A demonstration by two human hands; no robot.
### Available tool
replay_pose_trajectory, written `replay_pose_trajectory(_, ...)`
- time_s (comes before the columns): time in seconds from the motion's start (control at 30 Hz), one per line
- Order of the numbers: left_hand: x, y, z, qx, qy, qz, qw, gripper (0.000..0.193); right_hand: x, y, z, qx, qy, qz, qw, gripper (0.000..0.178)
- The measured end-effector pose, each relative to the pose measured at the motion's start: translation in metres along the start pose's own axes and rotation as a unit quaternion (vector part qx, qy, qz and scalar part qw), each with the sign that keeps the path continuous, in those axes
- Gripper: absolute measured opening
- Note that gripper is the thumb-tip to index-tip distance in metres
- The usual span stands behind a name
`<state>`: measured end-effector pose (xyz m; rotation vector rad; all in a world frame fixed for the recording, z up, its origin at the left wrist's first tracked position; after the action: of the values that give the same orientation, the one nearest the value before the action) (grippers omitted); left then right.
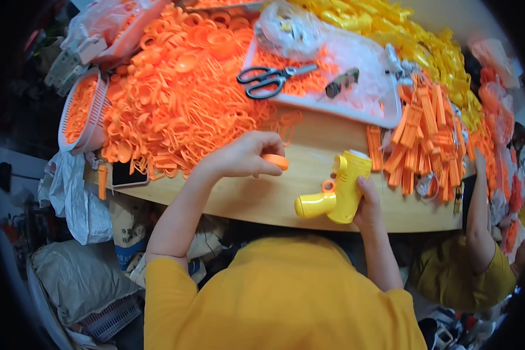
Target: Assembling yellow plastic toy guns by attaching orange components.
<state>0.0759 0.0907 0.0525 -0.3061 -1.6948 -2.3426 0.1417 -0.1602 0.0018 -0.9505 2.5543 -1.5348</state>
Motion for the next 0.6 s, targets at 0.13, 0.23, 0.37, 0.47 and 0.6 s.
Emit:
replay_pose_trajectory(0.13,-0.011,-0.023,-0.038,-0.110,-0.055,-0.048,0.991,0.025,-0.003,-0.009,0.006,0.054,0.002,-0.006,0.999,0.064)
replay_pose_trajectory(0.23,-0.016,-0.028,-0.045,-0.115,-0.010,-0.075,0.990,0.025,0.000,-0.013,0.013,0.086,0.001,-0.006,0.996,0.068)
replay_pose_trajectory(0.37,-0.031,-0.020,-0.046,-0.199,0.008,-0.178,0.964,0.028,0.004,-0.021,0.024,0.109,0.013,0.010,0.994,0.067)
replay_pose_trajectory(0.47,-0.033,-0.016,-0.052,-0.247,-0.066,-0.096,0.962,0.031,0.006,-0.019,0.033,0.088,0.050,0.005,0.995,0.063)
replay_pose_trajectory(0.6,-0.023,-0.015,-0.056,-0.354,0.041,-0.206,0.911,0.039,0.007,-0.021,0.033,0.069,0.066,0.010,0.995,0.060)
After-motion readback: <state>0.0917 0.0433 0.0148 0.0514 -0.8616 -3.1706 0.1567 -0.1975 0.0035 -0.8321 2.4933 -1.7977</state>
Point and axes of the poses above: each hand's wrist, its own x-axis away from the middle knuckle, its own z-axis out of the back of the hand, y = z × x, the point moved 4 cm from there along -x, towards the middle knuckle, and after that the axes turned 11 degrees about y, right-handed, at the moved point
